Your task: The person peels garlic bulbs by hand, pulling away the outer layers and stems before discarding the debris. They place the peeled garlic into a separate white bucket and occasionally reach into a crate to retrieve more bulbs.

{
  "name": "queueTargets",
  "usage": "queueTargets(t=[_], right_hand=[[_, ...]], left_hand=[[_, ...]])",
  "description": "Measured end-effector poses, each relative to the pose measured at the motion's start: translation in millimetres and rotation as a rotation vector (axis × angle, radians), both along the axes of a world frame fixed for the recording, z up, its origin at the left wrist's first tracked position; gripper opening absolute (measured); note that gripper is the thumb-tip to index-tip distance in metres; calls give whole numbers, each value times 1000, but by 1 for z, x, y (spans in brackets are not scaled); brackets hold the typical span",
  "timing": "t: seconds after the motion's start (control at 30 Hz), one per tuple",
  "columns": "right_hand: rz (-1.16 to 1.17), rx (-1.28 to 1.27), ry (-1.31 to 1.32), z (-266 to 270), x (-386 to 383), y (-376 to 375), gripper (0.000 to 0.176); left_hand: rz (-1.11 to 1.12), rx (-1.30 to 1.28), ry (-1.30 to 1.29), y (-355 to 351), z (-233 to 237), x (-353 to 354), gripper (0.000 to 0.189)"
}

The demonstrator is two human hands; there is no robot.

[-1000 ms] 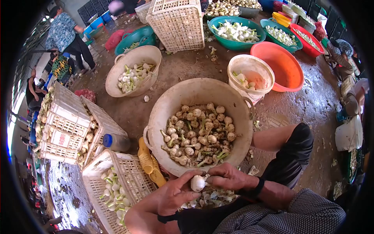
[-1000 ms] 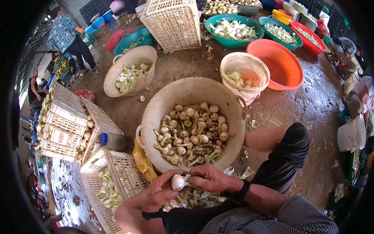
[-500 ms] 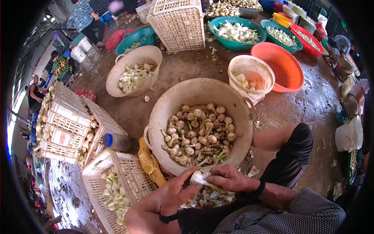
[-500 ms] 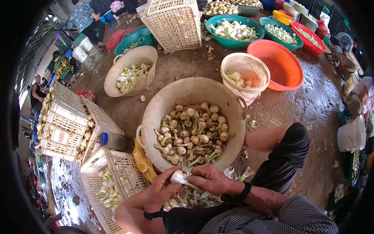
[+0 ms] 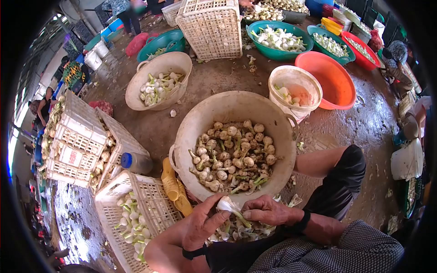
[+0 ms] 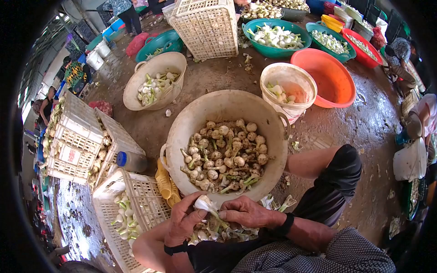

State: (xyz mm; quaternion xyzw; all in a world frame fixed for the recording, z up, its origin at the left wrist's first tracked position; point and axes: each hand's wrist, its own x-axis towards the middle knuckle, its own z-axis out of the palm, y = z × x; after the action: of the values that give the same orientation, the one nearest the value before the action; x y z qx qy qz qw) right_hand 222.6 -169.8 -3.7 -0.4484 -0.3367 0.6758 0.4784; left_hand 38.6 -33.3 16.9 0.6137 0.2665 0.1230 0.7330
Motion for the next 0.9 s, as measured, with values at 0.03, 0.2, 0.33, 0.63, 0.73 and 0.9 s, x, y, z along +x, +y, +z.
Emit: queueTargets(t=[0.03, 0.2, 0.33, 0.63, 0.73, 0.9], right_hand=[[-9, 2, -33, 0, -1, 0, 29], [-50, 7, -175, 2, -1, 1, 29], [-2, 15, -24, -8, 1, -4, 27], [-13, -18, 388, -1, -6, -8, 23], [-38, 97, 86, -8, -3, -7, 21], [-174, 355, -505, -11, -11, -5, 19]], left_hand=[[-19, 23, 32, 1, 2, 0, 56], [-72, 139, 47, 0, -3, 2, 48], [-112, 54, 85, -2, 3, 2, 49], [-106, -142, -26, -5, -10, 3, 53], [-88, -106, -45, -7, -12, 5, 50], [-101, -28, 10, -7, -9, 7, 48]])
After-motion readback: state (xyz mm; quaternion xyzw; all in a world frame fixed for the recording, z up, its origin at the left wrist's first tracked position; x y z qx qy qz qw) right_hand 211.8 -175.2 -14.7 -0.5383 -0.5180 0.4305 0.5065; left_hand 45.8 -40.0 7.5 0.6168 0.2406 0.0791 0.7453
